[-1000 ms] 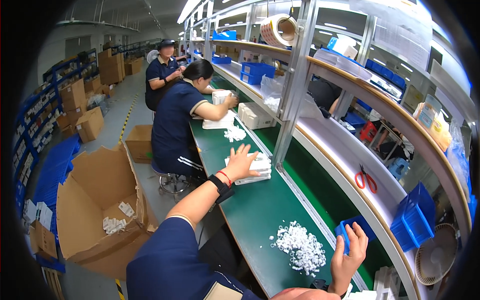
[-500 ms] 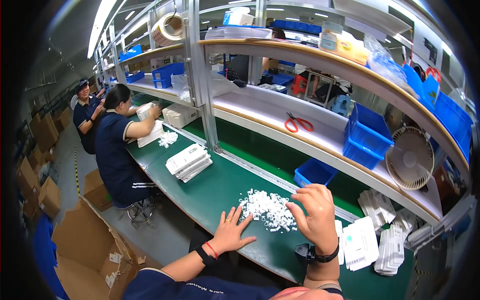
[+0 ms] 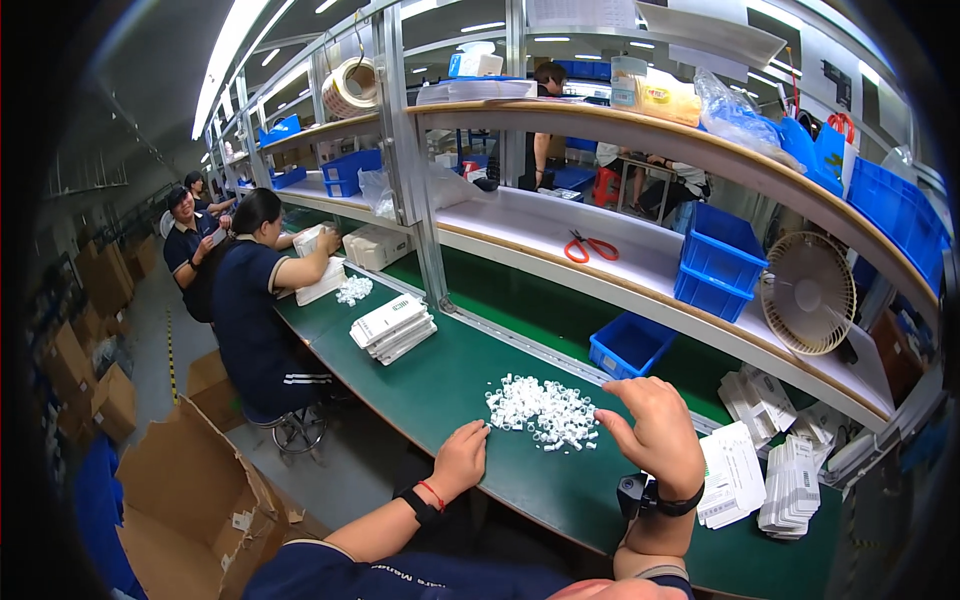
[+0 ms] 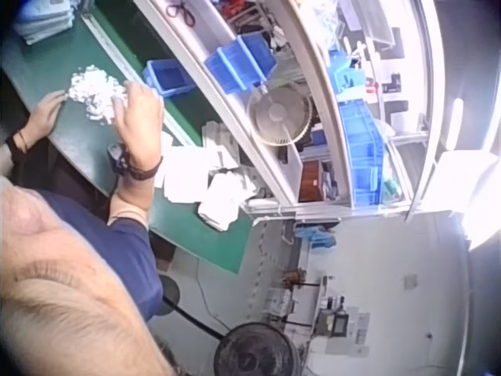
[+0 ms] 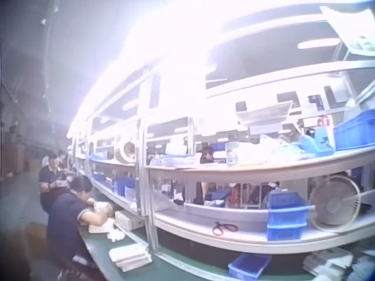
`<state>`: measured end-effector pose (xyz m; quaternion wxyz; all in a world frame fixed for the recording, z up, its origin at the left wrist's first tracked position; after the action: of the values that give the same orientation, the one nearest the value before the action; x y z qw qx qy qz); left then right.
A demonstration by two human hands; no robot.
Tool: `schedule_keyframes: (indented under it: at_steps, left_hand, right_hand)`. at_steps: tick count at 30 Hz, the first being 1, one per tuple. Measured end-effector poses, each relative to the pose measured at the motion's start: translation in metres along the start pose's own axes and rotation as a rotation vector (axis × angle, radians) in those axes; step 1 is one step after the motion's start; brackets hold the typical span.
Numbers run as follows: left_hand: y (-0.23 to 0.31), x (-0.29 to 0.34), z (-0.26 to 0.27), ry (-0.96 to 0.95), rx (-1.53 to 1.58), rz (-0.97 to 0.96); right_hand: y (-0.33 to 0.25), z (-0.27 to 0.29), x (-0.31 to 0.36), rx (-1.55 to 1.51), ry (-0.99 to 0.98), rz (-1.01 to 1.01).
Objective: The recorder is placing small plastic components into white cardboard boxes at a factory assembly line.
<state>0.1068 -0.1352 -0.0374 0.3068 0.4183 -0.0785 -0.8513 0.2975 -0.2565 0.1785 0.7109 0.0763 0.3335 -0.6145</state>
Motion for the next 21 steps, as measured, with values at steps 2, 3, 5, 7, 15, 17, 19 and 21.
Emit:
schedule_keyframes:
  at_steps: [2,3,5,7,15,17,19,21]
  left_hand:
    - [0.002,0.003,0.003,0.057,0.028,-0.01]
    - [0.0,0.003,0.002,0.055,0.025,-0.006]
    - [-0.001,0.0,0.002,0.064,0.031,-0.021]
    - [-0.002,0.001,0.005,0.086,0.033,-0.007]
    - [-0.005,0.0,0.01,0.138,0.066,-0.024]
    - [-0.005,0.0,0.013,0.155,0.059,-0.011]
    - [-0.007,0.002,0.013,0.125,0.028,0.037]
    - [-0.001,0.0,0.012,0.129,0.044,0.023]
  right_hand:
    - [0.0,0.002,0.002,-0.009,0.007,0.002]
    - [0.0,0.003,0.003,-0.016,0.008,0.002]
    - [0.0,0.003,0.002,-0.023,0.016,0.023]
    - [-0.002,0.002,0.003,-0.031,0.018,0.043]
    - [-0.005,0.009,0.005,-0.068,0.056,0.071]
    - [-0.005,0.01,0.006,-0.075,0.067,0.08]
    - [-0.005,0.008,0.006,-0.074,0.053,0.07]
    - [-0.004,0.011,0.007,-0.069,0.055,0.065]
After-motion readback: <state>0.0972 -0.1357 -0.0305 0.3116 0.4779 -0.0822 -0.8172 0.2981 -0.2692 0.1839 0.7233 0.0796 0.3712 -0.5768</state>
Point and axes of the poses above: each hand's wrist, its own x-axis away from the middle knuckle, its own z-axis out of the back of the hand, y = z × x, the point moved 10 cm from there along -x, towards the middle knuckle, and after that the axes turned 3 degrees about -z, right-handed, at the moved point
